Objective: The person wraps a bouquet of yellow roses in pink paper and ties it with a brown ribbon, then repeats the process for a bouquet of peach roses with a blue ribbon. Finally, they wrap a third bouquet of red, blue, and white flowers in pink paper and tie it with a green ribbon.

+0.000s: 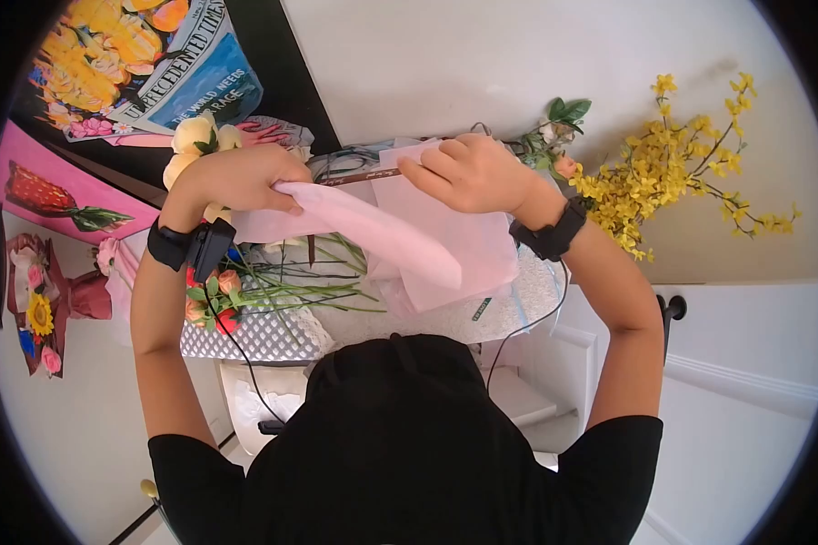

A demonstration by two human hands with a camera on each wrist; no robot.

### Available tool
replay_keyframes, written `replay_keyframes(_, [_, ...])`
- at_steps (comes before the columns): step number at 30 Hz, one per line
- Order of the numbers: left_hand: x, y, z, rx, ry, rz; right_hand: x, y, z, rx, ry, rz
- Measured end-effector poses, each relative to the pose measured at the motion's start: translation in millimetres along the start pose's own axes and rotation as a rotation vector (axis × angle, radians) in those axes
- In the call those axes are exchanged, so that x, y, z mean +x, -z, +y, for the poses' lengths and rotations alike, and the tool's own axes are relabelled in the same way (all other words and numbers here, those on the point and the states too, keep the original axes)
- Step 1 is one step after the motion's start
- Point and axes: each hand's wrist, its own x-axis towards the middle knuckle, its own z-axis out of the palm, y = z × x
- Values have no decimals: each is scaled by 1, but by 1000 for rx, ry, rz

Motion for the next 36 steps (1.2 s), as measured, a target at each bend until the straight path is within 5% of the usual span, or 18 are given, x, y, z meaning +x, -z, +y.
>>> replay_keyframes(2, [-1,-5,-8,-22,-13,14,2,-3,-3,106,-82,7])
replay_keyframes(4, [0,-13,-18,101,-220,202,9,-4,-7,497,-579,-21])
replay_keyframes(5, [-1,-13,-17,100,-218,203,12,-1,-1,499,-577,-20])
replay_keyframes(7, [0,-13,-9,231,-101,152,18,2,16,685,-826,-485])
replay_keyframes(11, [25,-11,22,254,-28,-29,34,-24,6,847,-656,-683])
replay_keyframes(14, [39,-9,48,261,-26,-102,42,-46,-11,1376,-509,-655])
replay_keyframes(16, [50,-11,45,335,-78,-288,49,-45,-6,2348,-748,-1203])
replay_keyframes(17, [55,-12,42,332,-71,-280,43,-42,-14,2447,-802,-1098])
replay_keyframes(21, [71,-22,30,285,-32,-386,42,-41,-39,1871,-886,-1047])
replay_keyframes(23, [80,-35,14,261,-38,-410,31,-48,-56,1876,-943,-947])
replay_keyframes(25, [86,-57,-11,206,-218,-73,19,-64,-62,1879,-999,-846])
replay_keyframes(26, [88,-64,-14,208,-218,-72,9,-75,-61,1872,-1022,-958])
replay_keyframes(28, [88,-78,-14,348,-359,633,-16,-102,-66,1860,-1042,-1067])
replay_keyframes(29, [84,-82,-9,352,-361,631,-33,-120,-71,1941,-1147,-1023])
replay_keyframes(31, [72,-95,2,163,122,158,-47,-125,-73,2019,-1255,-980])
replay_keyframes(34, [66,-144,-3,118,342,-67,-44,-112,-66,1986,-1342,-913])
replay_keyframes(35, [66,-162,-8,116,348,-64,-40,-105,-61,1971,-1308,-923])
replay_keyframes(36, [67,-179,-14,11,347,216,-38,-102,-58,1954,-1276,-931])
